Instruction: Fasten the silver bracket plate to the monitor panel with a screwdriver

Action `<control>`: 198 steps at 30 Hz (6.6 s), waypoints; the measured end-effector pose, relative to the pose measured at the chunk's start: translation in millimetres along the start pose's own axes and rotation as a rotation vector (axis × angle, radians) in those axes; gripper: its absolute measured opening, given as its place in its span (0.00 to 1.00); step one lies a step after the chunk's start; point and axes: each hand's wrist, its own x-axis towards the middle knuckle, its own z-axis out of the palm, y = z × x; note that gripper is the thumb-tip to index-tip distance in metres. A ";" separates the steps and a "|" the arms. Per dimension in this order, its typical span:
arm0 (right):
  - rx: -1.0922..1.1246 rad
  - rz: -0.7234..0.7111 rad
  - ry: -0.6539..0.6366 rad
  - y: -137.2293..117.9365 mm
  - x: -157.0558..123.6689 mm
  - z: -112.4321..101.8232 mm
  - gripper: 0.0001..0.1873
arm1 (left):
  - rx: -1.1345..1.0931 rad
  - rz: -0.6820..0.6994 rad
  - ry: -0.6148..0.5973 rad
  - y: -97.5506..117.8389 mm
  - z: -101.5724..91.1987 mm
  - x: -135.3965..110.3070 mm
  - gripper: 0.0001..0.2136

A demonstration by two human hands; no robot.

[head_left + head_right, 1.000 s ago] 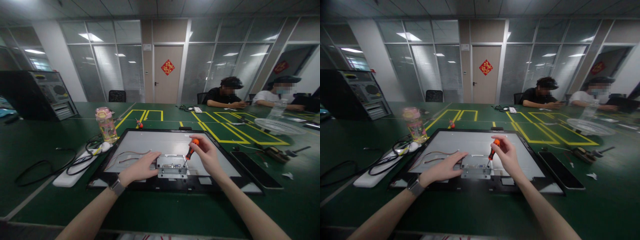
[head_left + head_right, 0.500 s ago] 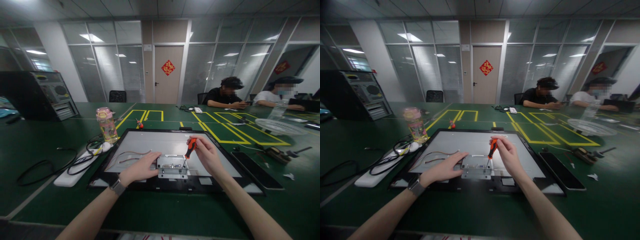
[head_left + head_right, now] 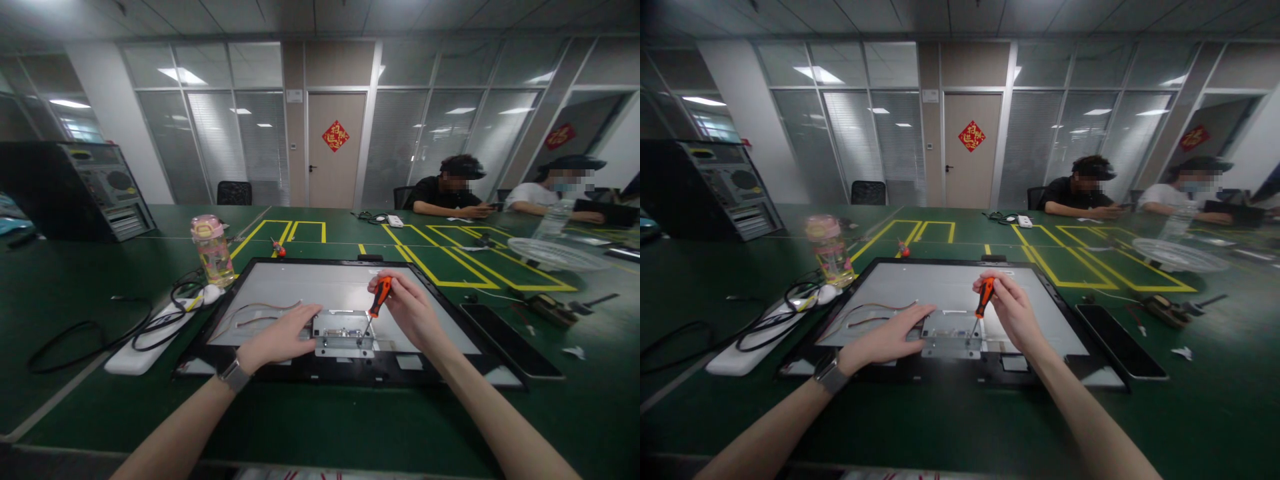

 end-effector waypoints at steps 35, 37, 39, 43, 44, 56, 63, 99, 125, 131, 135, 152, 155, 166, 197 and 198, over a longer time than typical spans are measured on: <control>-0.248 -0.088 0.016 -0.8 -2.8 -4.2 0.13 | 0.018 0.020 -0.001 4.1 -2.5 -0.7 0.27; -0.223 -0.065 -0.020 -2.5 -2.8 -4.1 0.14 | 0.012 0.017 -0.001 4.6 -2.9 -0.8 0.26; -0.189 -0.057 -0.037 -2.8 -2.8 -3.9 0.14 | 0.007 0.010 -0.002 4.8 -3.0 -0.9 0.27; -0.123 -0.032 -0.055 -0.9 -2.2 -4.1 0.15 | 0.008 0.016 -0.005 3.4 -2.1 -1.0 0.27; -0.113 -0.026 -0.060 -0.6 -1.9 -4.3 0.15 | 0.010 0.017 -0.004 2.7 -1.6 -1.0 0.27; -0.419 -0.218 0.095 -2.1 -3.6 -2.1 0.10 | 0.014 -0.004 -0.011 3.1 -2.2 -2.1 0.28; -0.406 -0.210 0.066 -2.2 -6.3 1.2 0.13 | 0.018 0.005 -0.004 -1.4 1.3 -0.7 0.28; -0.453 -0.222 0.063 0.6 -7.6 2.0 0.14 | 0.013 -0.048 -0.030 6.8 -4.4 -2.4 0.28; -0.465 -0.214 0.053 -1.3 -7.1 1.1 0.13 | 0.030 0.019 0.002 0.5 0.5 -1.5 0.27; -0.513 -0.268 -0.017 -4.3 -8.0 1.8 0.13 | 0.023 0.017 0.002 -0.8 1.3 -1.2 0.27; -0.452 -0.171 -0.144 -6.1 -6.7 -1.3 0.17 | 0.020 0.017 0.005 0.1 0.9 -1.3 0.28; -0.612 -0.237 -0.107 -6.4 -4.9 -4.3 0.18 | 0.004 -0.009 -0.002 3.9 -1.9 -1.5 0.27; -0.605 -0.225 -0.158 -7.1 -4.6 -6.5 0.18 | 0.007 -0.005 -0.001 4.6 -2.2 -1.7 0.27; -0.335 -0.047 0.370 14.1 -9.5 14.4 0.19 | 0.006 0.004 0.005 1.7 -0.2 -1.6 0.28; -0.335 -0.075 0.225 35.0 -24.8 27.4 0.16 | 0.006 -0.013 0.004 4.1 -0.1 -2.1 0.29; -0.342 -0.080 0.221 35.0 -25.0 27.4 0.16 | 0.002 -0.025 -0.001 4.3 -0.3 -2.1 0.29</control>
